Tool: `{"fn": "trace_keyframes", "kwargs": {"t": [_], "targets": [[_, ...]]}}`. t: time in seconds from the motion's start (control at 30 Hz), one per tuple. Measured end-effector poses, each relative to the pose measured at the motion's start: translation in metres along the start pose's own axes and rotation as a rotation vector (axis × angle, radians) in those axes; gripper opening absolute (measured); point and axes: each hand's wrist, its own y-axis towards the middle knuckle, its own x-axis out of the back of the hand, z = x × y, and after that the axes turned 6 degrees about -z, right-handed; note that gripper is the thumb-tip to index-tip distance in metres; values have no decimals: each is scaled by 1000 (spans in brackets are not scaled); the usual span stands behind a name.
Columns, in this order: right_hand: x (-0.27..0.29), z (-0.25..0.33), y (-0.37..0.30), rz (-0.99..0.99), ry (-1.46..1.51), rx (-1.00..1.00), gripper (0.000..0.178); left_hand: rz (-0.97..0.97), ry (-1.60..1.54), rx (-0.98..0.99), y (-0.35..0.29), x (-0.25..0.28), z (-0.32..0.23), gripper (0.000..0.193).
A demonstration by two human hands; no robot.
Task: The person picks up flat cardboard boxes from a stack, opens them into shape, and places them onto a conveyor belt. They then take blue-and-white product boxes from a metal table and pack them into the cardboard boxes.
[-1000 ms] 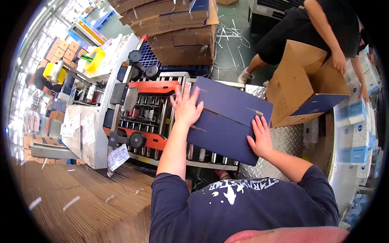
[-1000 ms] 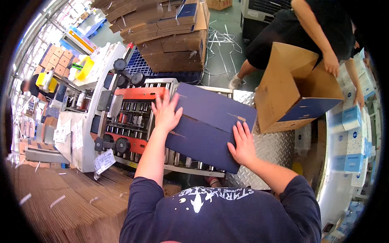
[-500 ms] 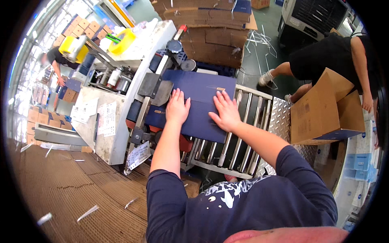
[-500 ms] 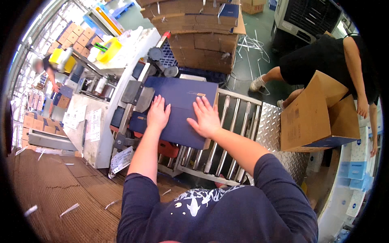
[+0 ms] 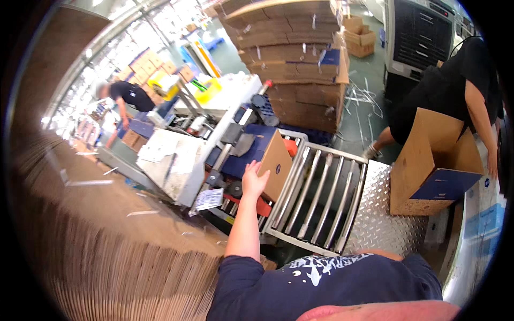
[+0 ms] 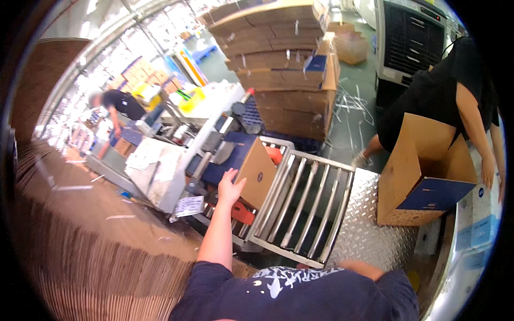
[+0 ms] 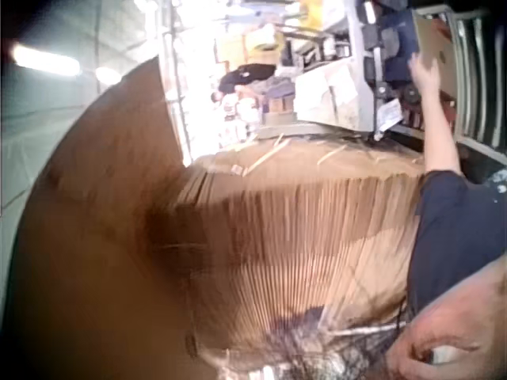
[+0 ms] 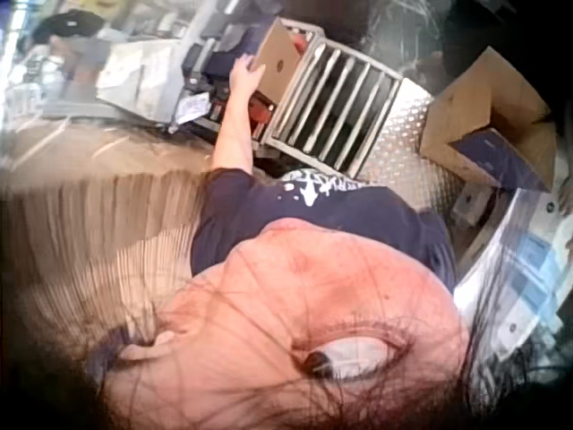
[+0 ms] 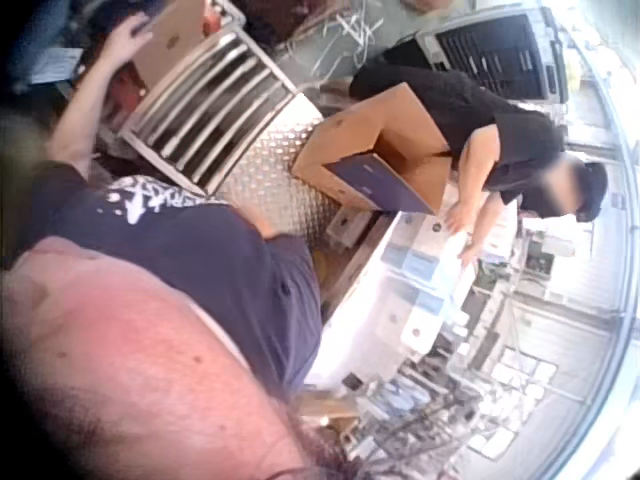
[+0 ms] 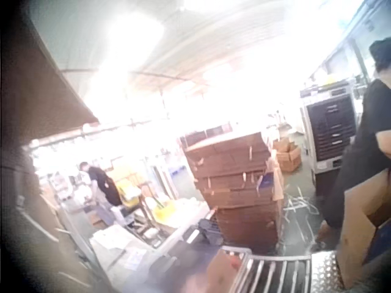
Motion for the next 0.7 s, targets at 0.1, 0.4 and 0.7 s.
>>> {"fn": "trace_keyframes", "kwargs": {"t": [0.1, 0.4, 0.7], "targets": [[-28, -56, -108, -130, 244, -314, 38, -169, -112, -72, -27, 90, -33, 42], [-54, -211, -200, -1012, 599, -610, 25, -1466, 890, -1216, -192, 371, -390, 57], [-26, -37, -274, -605, 357, -52, 39, -1214, 1362, -781, -230, 469, -468, 24]]}}
